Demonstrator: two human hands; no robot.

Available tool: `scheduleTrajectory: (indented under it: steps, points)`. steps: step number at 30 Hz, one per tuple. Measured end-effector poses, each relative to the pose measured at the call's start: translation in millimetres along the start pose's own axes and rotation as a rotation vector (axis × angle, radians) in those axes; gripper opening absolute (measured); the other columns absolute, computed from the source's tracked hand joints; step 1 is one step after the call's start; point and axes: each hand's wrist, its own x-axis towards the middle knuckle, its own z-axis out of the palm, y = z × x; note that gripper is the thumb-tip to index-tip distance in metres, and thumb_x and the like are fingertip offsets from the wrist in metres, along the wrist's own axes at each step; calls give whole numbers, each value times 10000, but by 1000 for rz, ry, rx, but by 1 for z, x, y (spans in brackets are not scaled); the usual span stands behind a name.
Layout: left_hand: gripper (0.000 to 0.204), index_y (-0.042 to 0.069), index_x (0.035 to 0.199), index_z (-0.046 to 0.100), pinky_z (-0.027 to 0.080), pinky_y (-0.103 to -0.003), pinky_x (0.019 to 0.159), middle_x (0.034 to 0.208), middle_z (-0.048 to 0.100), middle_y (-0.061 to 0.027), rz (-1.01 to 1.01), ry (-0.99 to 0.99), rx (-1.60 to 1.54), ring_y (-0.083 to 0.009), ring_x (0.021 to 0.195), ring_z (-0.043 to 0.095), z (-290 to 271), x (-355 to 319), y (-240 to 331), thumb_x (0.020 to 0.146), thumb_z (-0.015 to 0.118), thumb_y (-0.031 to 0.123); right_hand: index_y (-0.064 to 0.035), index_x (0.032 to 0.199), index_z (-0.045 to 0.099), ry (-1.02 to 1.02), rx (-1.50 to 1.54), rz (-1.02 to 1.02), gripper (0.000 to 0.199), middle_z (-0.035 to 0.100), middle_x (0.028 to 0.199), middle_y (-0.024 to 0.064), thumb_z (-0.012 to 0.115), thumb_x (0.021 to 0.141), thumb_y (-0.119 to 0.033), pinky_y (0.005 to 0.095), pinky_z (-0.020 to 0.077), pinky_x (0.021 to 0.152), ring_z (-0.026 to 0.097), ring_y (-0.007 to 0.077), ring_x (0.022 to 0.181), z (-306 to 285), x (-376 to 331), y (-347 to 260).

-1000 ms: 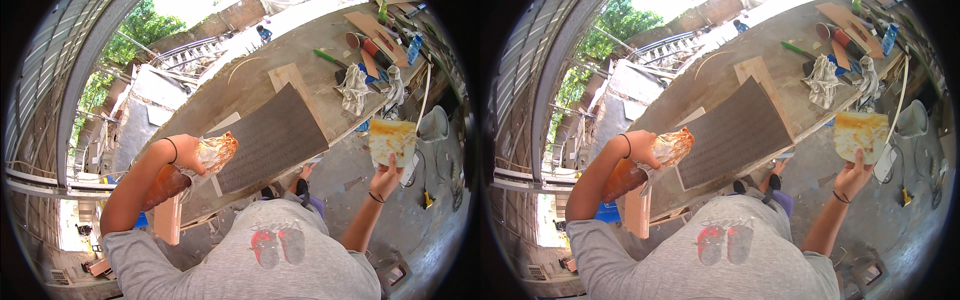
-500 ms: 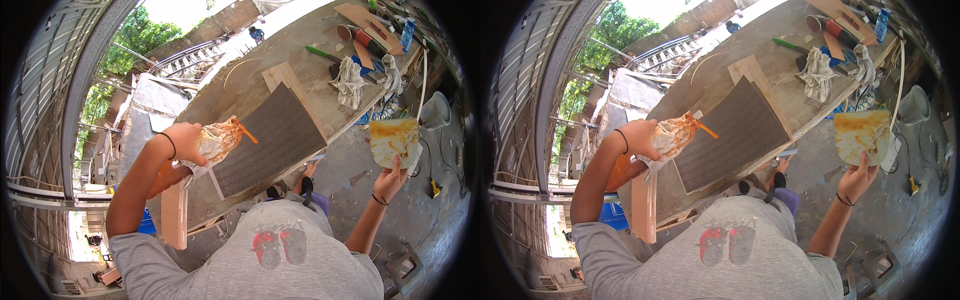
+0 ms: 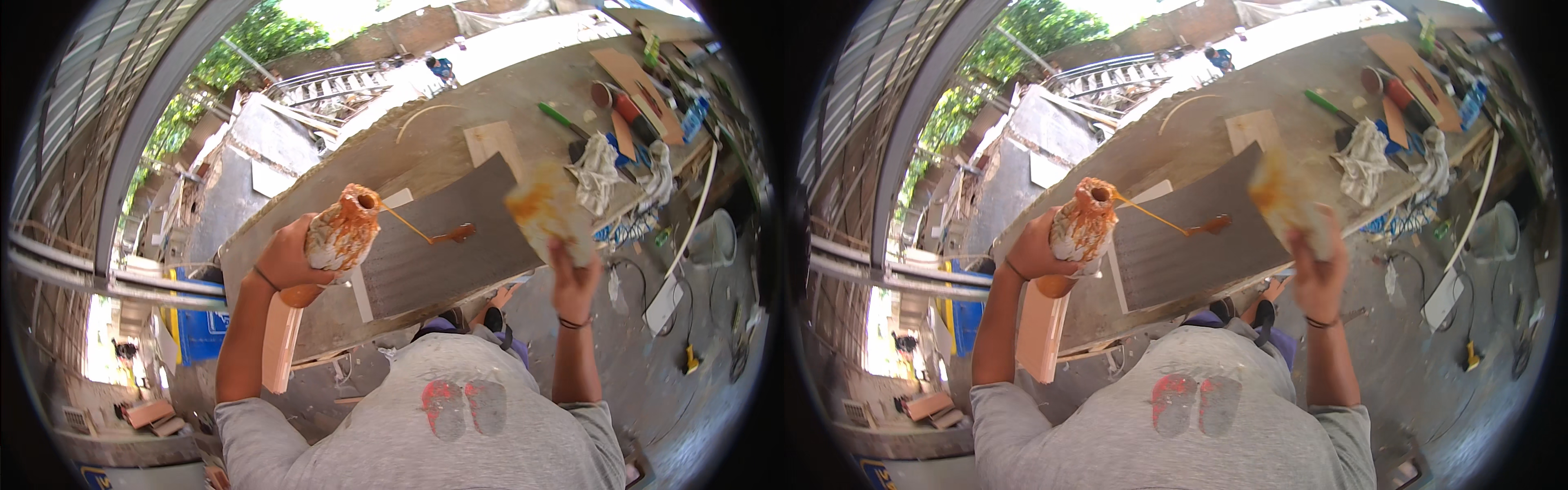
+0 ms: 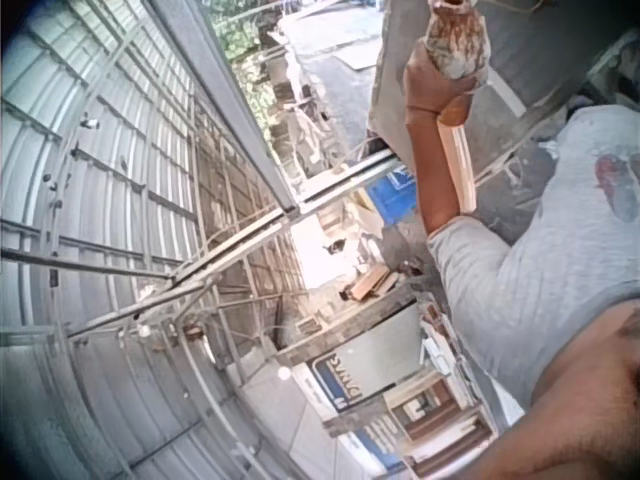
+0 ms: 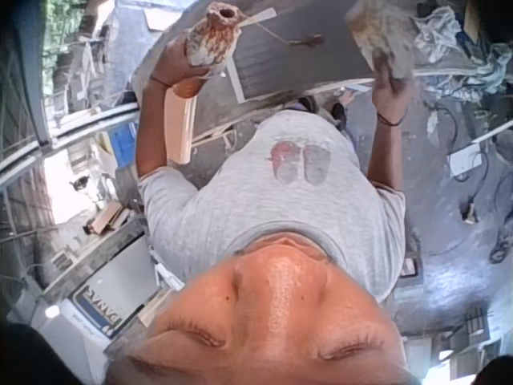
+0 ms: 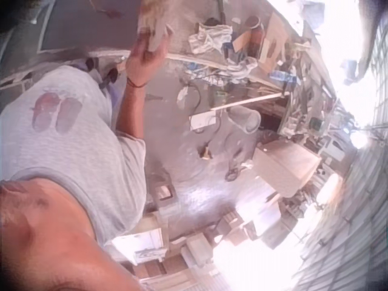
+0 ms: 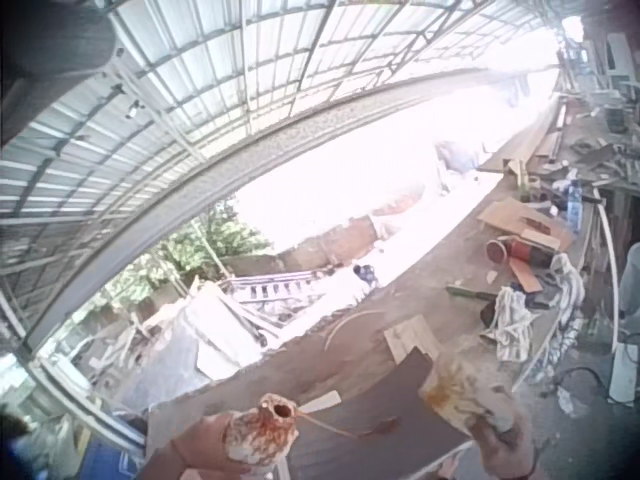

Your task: The person picks up a stack of boards, places them on a workbench, and applies glue to the surface of two boards using a putty knife. The person then sets the boards aside and applies glue to a white board.

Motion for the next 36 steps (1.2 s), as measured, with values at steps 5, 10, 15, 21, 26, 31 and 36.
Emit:
scheduleTrajectory:
  steps: [5,10,15,21,26,31,36]
  points:
    - [834,25,1203,502,525,-374,818,1020,640,-184,56,125,-109,-303,946,656,-3,-24,-14,533,873,353,-57,1123,625,-473,-205,-534,460,616,1075,130,606,682,71,341,498,837,596,282,961,119,44,-61]
    - [913,20,1253,472,499,-348,870,1077,634,-134,-3,250,-236,-245,970,639,0,-45,-52,487,890,290,-81,1089,648,-702,-474,-577,463,638,1047,75,580,647,40,368,511,814,599,267,938,148,31,-43]
    - [880,35,1239,478,532,-377,829,1074,637,-167,42,277,-247,-294,963,656,-2,-46,-75,524,878,355,-53,1080,654,-633,-472,-426,394,646,1016,98,596,704,49,364,504,796,602,290,916,149,21,-29]
    - [867,44,1232,490,532,-359,832,1067,649,-143,55,238,-323,-271,938,666,-5,-34,-98,531,875,379,-13,1104,640,-509,-419,-336,325,641,1016,133,600,791,62,351,490,790,610,285,903,153,17,-50]
    - [846,44,1224,497,524,-342,829,1053,654,-131,110,233,-493,-242,932,666,6,-16,-118,544,867,387,4,1123,633,-443,-394,-365,313,636,1011,154,593,819,67,335,489,798,627,278,900,164,10,-72]
    - [841,31,1205,486,528,-361,817,1013,666,-136,85,335,-475,-250,928,669,19,7,-151,545,878,374,24,1123,624,-340,-453,-232,270,635,1036,157,570,858,22,321,486,802,634,266,919,158,-2,-67]
    - [800,-14,1191,467,517,-344,865,1054,655,-148,1,526,-603,-238,982,654,45,27,-208,572,877,286,46,1105,599,-206,-524,-52,239,630,1044,119,599,881,-36,284,461,816,589,169,925,131,-29,-33]
